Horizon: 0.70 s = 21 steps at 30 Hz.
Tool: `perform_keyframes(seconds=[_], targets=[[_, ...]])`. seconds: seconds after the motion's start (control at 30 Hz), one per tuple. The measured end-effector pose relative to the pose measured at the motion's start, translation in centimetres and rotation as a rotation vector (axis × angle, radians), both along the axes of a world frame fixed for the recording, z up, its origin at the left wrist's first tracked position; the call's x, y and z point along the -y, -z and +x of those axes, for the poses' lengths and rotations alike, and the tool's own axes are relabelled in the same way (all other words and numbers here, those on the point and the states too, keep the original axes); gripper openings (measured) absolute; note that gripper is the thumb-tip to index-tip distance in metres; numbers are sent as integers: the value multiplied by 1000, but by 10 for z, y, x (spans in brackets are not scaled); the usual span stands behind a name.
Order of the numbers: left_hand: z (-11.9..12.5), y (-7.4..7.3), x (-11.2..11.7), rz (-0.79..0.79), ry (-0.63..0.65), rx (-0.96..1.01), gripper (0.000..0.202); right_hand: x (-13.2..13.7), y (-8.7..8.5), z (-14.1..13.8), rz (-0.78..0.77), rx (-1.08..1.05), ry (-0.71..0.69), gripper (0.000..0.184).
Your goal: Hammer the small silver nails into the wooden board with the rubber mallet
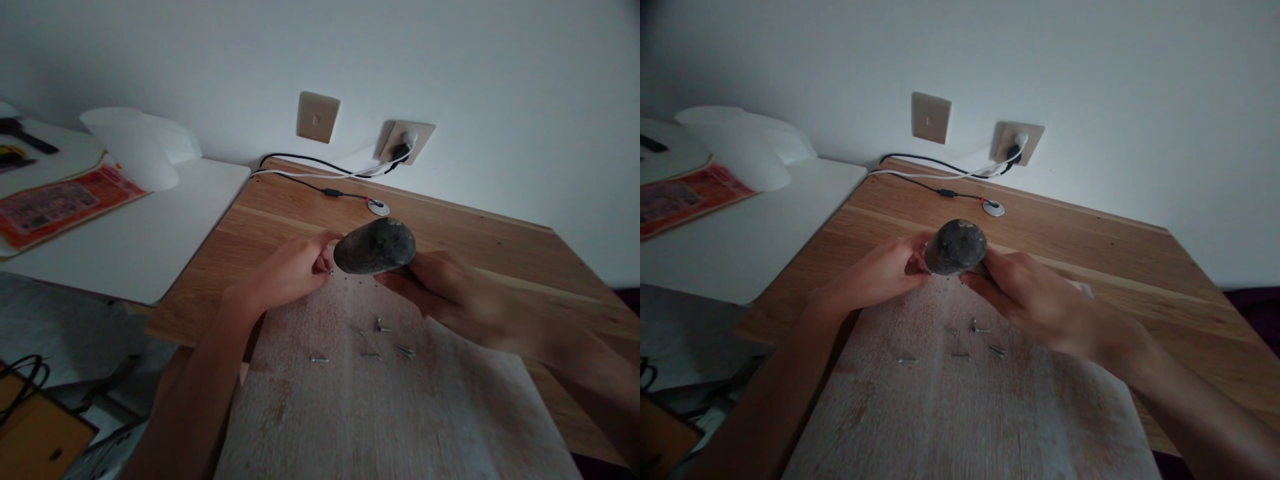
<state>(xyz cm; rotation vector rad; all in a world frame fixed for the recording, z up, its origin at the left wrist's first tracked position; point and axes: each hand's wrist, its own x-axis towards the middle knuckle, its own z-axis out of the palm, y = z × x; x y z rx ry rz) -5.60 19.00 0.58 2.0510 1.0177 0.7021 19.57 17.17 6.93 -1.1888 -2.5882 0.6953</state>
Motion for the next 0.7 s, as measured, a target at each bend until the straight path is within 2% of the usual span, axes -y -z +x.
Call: perform_keyframes(seconds=[0.17,0.33,0.5,0.63,0.7], targets=[[-2,6,-1,37,-57,-52,67,4,4,0,-1,111,-19,28],[-5,15,-3,62,-43,-66,67,13,7,18,45,90,75,34],[-3,9,-2,39,-55,-84,65,14,11,5,70,22,109,28],[-1,3,-1,17,-39,-78,65,11,14,-8,86,29,39,22],[-2,4,-1,26,-41,-89,64,10,13,-6,85,51,53,23]])
